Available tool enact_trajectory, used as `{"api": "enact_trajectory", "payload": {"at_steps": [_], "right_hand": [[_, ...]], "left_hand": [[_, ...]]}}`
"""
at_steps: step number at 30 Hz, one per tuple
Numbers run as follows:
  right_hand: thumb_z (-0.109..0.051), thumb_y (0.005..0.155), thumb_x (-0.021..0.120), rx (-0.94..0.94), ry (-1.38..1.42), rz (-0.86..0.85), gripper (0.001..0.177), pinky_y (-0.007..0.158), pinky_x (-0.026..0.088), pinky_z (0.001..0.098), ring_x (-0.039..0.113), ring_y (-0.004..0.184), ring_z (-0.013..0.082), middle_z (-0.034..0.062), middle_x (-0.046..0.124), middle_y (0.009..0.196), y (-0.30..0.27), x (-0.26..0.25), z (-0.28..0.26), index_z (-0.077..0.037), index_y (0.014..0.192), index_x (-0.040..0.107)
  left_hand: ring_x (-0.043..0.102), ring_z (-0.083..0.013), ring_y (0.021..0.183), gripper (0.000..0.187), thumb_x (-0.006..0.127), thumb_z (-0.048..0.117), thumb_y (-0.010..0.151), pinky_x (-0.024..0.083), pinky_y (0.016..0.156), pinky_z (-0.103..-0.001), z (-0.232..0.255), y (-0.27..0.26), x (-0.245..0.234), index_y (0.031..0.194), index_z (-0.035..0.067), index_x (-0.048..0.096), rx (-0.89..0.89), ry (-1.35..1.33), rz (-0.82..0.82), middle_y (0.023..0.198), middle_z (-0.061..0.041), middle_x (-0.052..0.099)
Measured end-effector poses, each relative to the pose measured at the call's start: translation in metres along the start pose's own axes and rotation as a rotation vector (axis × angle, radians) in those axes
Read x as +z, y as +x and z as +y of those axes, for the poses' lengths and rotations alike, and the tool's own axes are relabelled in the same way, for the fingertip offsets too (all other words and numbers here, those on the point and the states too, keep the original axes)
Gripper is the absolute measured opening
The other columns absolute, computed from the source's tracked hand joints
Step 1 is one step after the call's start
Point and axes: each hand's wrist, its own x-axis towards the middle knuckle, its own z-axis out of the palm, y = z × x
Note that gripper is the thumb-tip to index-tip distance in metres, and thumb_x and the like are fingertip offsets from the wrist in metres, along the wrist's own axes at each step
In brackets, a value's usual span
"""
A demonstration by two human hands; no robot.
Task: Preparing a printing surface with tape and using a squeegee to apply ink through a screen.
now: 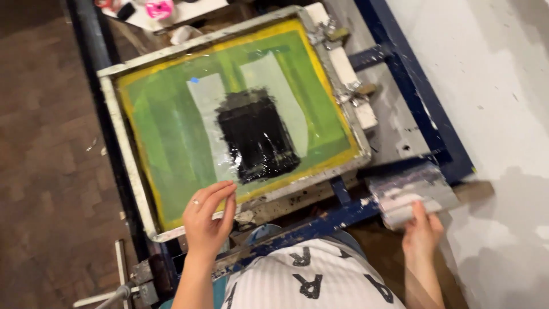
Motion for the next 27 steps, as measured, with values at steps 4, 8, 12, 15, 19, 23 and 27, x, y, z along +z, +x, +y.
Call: {"api": "enact_trajectory", "payload": {"at_steps": [4,8,12,15,19,23,27], "right_hand": [[-0.016,0.099,0.077,-0.177,0.006,-0.08,0.03,0.075,0.047,0.0104,0.063,0.084,-0.0008,-0.0065,0.062,0.082,0.047,-0.02,0.01,-0.02,0.082,0.053],[-0.018,0.098,0.051,-0.18,0.017,-0.331,0.032,0.09,0.057,0.0294,0.069,0.099,0.0129,-0.002,0.066,0.102,0.007,0.121,-0.076,-0.013,0.126,0.065],[0.008,0.069,0.082,-0.26,-0.289,-0.91,0.074,0.099,0.058,0.0483,0.069,0.104,0.0388,0.0158,0.061,0.119,-0.046,0.292,-0.129,-0.002,0.136,0.052],[-0.02,0.069,0.086,-0.702,-0.932,-1.125,0.062,0.093,0.057,0.0529,0.072,0.101,0.045,0.0158,0.067,0.102,-0.081,0.4,-0.118,-0.017,0.125,0.06],[-0.058,0.075,0.08,-1.361,-1.629,-1.182,0.044,0.086,0.059,0.0502,0.076,0.098,0.0336,-0.0015,0.076,0.093,-0.075,0.489,-0.045,-0.04,0.113,0.065],[-0.058,0.073,0.08,-1.363,-1.657,-1.199,0.047,0.084,0.061,0.0499,0.076,0.097,0.0334,-0.0016,0.076,0.093,-0.066,0.503,-0.02,-0.04,0.113,0.064],[-0.062,0.07,0.081,-1.502,-1.609,-1.083,0.052,0.074,0.062,0.0516,0.078,0.085,0.0336,0.0026,0.075,0.082,-0.089,0.496,-0.03,-0.026,0.101,0.062]], "left_hand": [[0.074,-0.0205,0.092,0.015,0.07,0.001,0.095,0.06,0.081,-0.033,-0.016,0.017,-0.008,0.106,0.01,0.075,0.001,0.033,0.035,0.107,-0.005,0.077],[0.075,-0.0192,0.091,0.016,0.07,0.003,0.096,0.06,0.078,-0.033,-0.038,0.041,-0.024,0.109,0.01,0.074,0.006,0.073,0.025,0.108,-0.005,0.077],[0.073,-0.0276,0.103,0.026,0.074,0.007,0.094,0.058,0.088,-0.042,-0.049,0.086,-0.023,0.119,0.011,0.071,0.001,0.053,0.015,0.119,-0.007,0.074],[0.066,-0.0375,0.117,0.053,0.085,0.012,0.085,0.053,0.1,-0.05,-0.073,0.125,-0.004,0.132,0.006,0.063,0.078,0.096,-0.012,0.128,-0.015,0.067],[0.055,-0.0348,0.132,0.094,0.099,0.033,0.062,0.047,0.109,-0.053,-0.122,0.161,0.05,0.143,0.013,0.057,0.056,0.455,-0.231,0.14,-0.011,0.061],[0.07,-0.0249,0.08,0.017,0.083,0.027,0.066,0.048,0.1,-0.046,-0.189,0.164,0.132,0.078,0.017,0.077,0.159,0.656,-0.184,0.073,-0.003,0.072],[0.077,-0.0336,0.074,0.019,0.076,0.034,0.075,0.061,0.067,-0.051,-0.226,0.164,0.166,0.079,0.017,0.07,0.0,0.536,-0.568,0.073,-0.005,0.074]]}}
